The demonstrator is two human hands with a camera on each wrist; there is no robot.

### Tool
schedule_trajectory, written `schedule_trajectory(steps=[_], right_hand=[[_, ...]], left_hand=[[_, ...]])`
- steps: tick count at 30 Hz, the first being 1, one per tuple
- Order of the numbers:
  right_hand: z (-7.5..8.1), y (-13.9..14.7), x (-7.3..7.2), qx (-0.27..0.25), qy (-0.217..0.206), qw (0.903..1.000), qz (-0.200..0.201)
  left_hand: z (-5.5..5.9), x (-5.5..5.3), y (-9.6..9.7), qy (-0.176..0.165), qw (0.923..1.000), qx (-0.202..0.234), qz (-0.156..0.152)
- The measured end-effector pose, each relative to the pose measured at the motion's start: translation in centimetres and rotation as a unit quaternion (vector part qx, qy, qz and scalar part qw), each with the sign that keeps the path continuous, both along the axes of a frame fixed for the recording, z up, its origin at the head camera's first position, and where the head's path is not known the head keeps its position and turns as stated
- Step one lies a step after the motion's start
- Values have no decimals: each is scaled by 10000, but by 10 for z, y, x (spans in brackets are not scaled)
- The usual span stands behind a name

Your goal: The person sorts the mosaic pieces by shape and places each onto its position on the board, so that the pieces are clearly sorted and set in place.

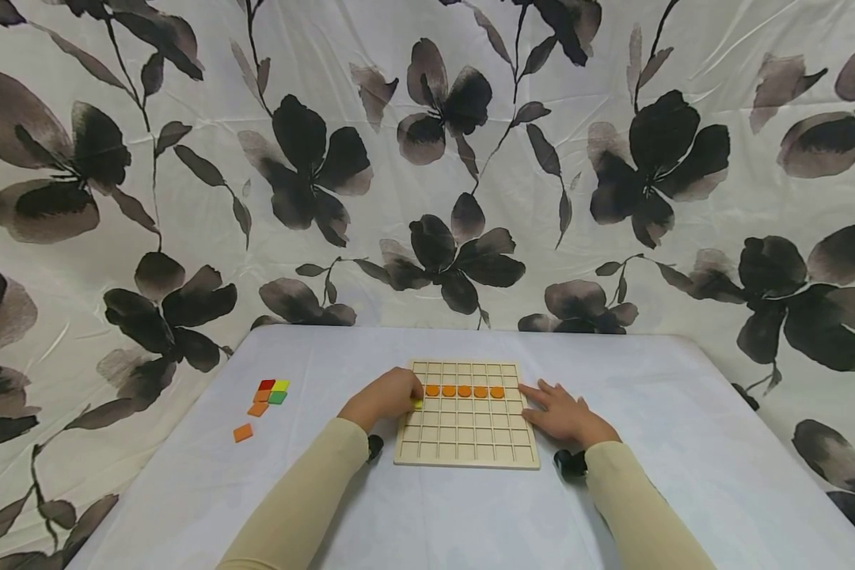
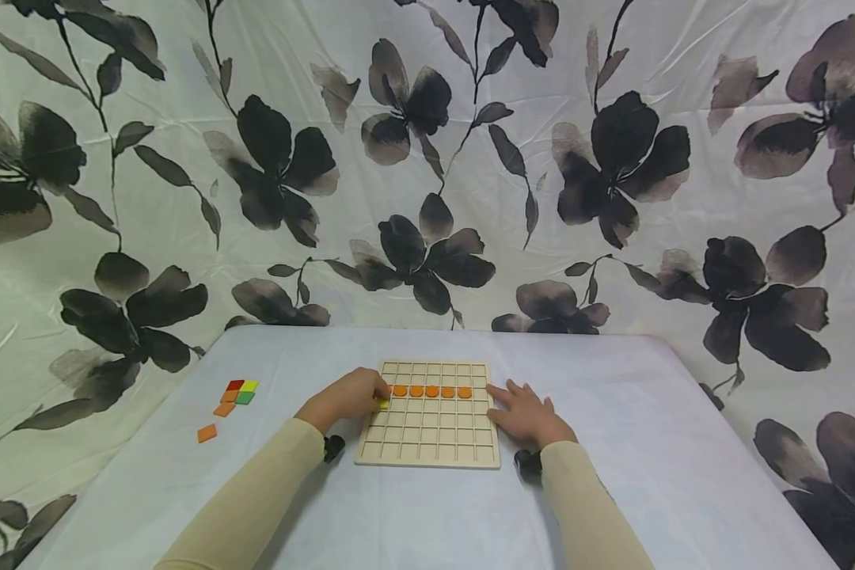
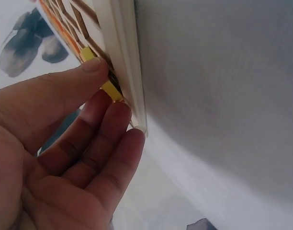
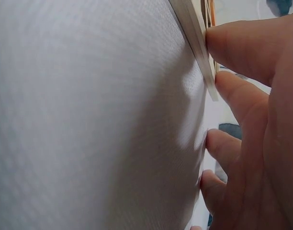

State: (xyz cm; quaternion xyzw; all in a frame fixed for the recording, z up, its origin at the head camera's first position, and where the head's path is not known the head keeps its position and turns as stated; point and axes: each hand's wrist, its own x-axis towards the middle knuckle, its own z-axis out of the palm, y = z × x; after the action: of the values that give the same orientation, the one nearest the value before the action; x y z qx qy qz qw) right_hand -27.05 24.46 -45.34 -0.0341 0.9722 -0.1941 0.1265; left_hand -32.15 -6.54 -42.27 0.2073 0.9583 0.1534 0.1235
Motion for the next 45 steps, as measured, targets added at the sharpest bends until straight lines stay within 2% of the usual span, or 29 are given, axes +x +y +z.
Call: schedule_trajectory(steps=[5,11,20,28,36,45], right_hand=[[1,0,1,-24,23,10000,23],[-2,1,-1,1,45,10000,25],[2,-1,2,-11,85,9999,104],[5,-1,2,-52,33,9999,96],[3,-1,1,-3,-74,10000,57],[2,-1,0,7,-19,10000,89]], left_hand=[[3,1,0,4,9999,-71,-119],[2,2,1,51,10000,-69,4],[2,2,0,145,9999,-52,-67],[1,3,-2,54,9999,33,106],[-5,1,-16,145,9995,-22,262],[-1,6,-36,293,9980,-85,548]])
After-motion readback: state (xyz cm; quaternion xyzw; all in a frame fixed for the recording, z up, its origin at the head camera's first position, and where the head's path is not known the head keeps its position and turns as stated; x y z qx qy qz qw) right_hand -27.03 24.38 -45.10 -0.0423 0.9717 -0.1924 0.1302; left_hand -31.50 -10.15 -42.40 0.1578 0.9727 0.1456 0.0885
